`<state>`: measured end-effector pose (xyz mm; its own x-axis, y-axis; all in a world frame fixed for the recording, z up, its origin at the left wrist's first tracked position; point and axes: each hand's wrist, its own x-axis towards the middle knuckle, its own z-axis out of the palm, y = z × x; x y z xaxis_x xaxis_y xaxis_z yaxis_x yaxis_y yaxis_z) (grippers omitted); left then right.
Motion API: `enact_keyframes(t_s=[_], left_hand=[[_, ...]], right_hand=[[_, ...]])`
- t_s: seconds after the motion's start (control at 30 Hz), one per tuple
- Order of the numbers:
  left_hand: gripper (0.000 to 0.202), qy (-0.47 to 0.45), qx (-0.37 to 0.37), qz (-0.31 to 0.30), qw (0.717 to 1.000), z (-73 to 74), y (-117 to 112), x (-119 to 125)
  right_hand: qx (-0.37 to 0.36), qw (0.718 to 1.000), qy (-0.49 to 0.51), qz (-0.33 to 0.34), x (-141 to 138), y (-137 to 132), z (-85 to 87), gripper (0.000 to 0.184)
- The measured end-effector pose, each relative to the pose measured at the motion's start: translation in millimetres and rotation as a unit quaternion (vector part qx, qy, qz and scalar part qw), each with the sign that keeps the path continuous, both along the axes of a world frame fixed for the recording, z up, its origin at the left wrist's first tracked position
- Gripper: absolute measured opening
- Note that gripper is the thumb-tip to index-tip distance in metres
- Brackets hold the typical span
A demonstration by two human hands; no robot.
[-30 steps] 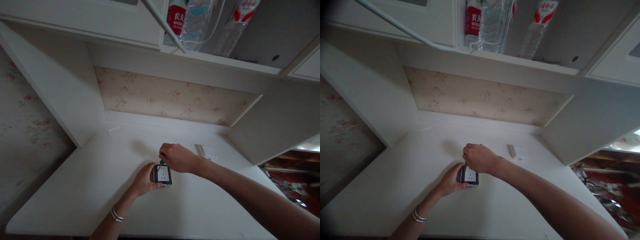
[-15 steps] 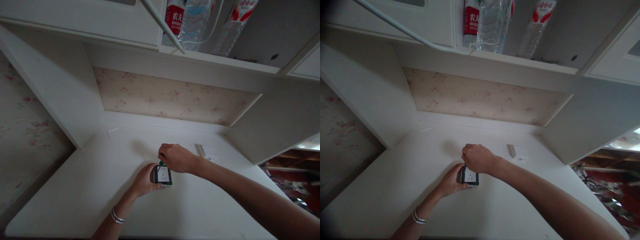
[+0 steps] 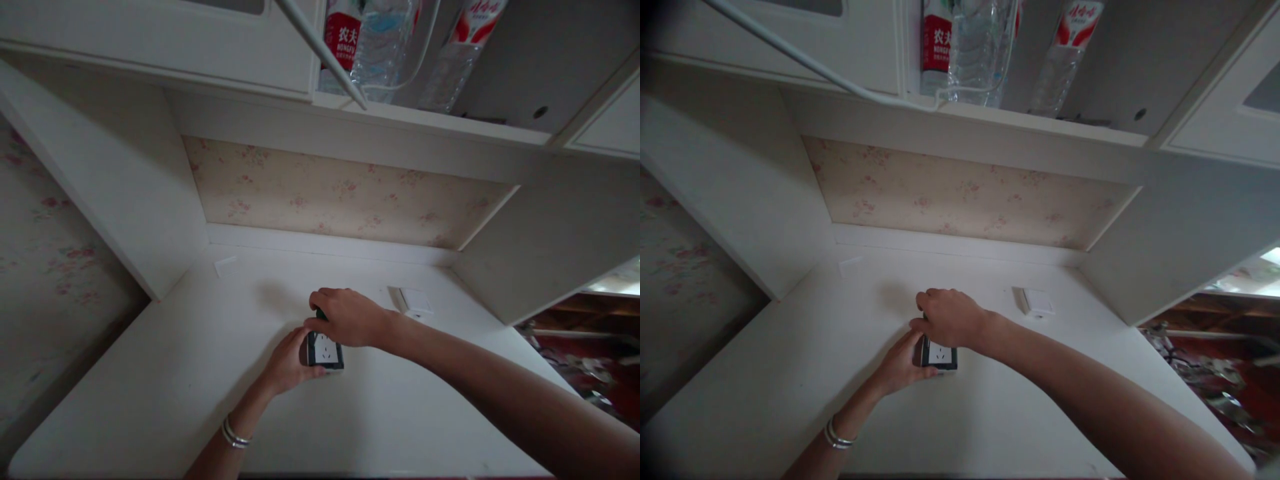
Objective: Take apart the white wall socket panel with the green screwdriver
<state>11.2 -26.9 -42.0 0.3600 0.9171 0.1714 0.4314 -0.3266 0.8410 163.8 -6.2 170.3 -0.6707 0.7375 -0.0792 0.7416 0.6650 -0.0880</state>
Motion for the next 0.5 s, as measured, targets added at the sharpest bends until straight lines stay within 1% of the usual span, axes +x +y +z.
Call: enact_keyframes(t_s=[0.13, 0.27, 0.37, 0.5], left_hand=[[0.080, 0.001, 0.008, 0.002, 1.000, -2.3, 0.4, -1.0], [0.080, 0.001, 0.014, 0.002, 1.000, -3.3, 0.2, -0.3], [0.080, 0.000, 0.012, 0.001, 1.000, -1.2, -0.4, -0.1], [0.078, -0.005, 0.010, -0.003, 1.000, 3.2, -1.0, -0.8]], right_hand=[[0.009, 1.000, -0.007, 0.000, 4.2, 6.6, -2.1, 0.016], [0.019, 1.000, -0.001, -0.006, 7.5, 8.1, -3.2, 0.017], [0.011, 1.000, 0.004, -0.001, 6.9, 7.0, -2.9, 0.016], [0.002, 1.000, 0.014, 0.022, 5.5, 5.4, -2.0, 0.015]])
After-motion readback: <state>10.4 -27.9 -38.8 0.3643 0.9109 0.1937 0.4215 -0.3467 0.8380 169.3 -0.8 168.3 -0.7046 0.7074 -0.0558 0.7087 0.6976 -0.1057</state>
